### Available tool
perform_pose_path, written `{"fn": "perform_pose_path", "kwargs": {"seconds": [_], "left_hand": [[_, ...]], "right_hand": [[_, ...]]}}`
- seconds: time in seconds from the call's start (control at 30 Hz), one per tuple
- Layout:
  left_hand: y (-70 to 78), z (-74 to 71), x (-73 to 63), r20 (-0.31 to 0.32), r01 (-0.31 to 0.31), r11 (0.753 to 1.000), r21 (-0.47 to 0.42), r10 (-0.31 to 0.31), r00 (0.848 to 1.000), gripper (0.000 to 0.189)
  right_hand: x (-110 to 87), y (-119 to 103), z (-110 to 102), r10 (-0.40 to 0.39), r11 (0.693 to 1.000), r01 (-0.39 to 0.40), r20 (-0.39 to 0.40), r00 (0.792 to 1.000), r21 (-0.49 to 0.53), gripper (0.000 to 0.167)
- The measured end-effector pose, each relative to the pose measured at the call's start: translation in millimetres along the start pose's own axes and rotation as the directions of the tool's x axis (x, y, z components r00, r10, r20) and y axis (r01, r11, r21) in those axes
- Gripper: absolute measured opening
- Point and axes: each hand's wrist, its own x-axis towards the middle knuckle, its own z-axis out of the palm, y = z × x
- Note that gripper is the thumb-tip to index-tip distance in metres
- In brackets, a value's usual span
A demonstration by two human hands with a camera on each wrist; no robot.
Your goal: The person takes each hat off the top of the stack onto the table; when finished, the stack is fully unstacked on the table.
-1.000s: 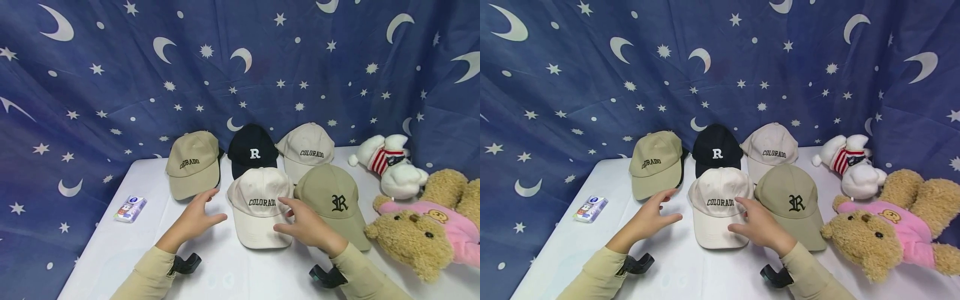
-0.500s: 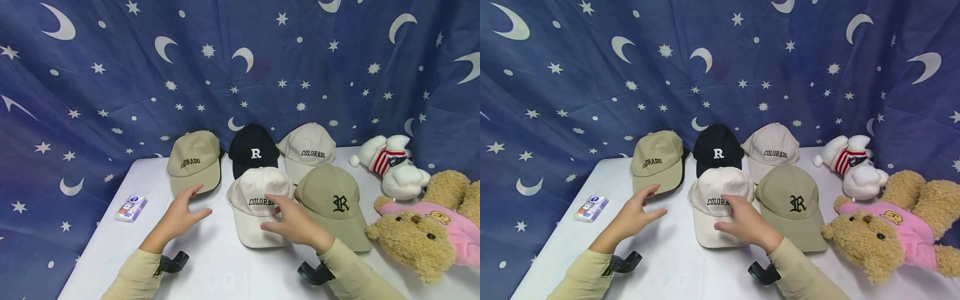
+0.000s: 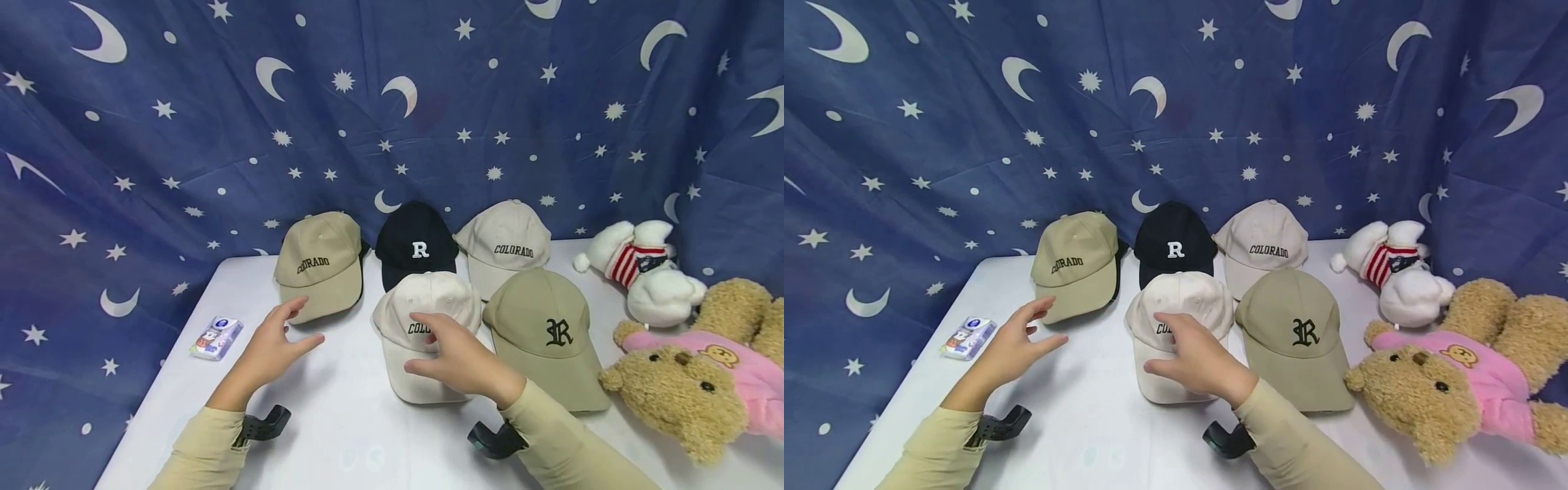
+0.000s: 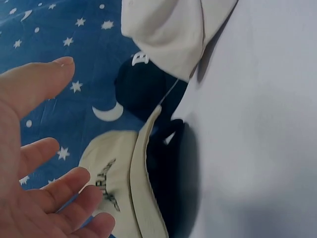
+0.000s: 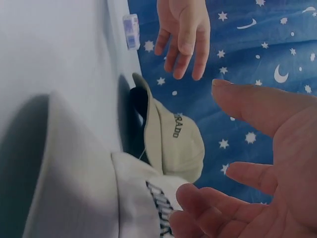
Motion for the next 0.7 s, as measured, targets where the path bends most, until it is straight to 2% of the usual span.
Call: {"fn": "perform_pose_path", "kwargs": {"seconds": [0.33,0.7], "left_hand": [[-14.2,-17.7,6.9,-0.056,0.041,0.999,-0.011,-0.042,0.998,0.076],[-30.9,-30.3,14.6,-0.057,0.094,0.995,-0.022,-0.095,0.994,0.079]], "right_hand": [[31.0,-18,13,-0.032,0.999,0.031,0.052,0.998,0.014,0.074],[70.5,-29,36,-0.023,1.000,0.022,0.095,0.995,0.016,0.074]]}}
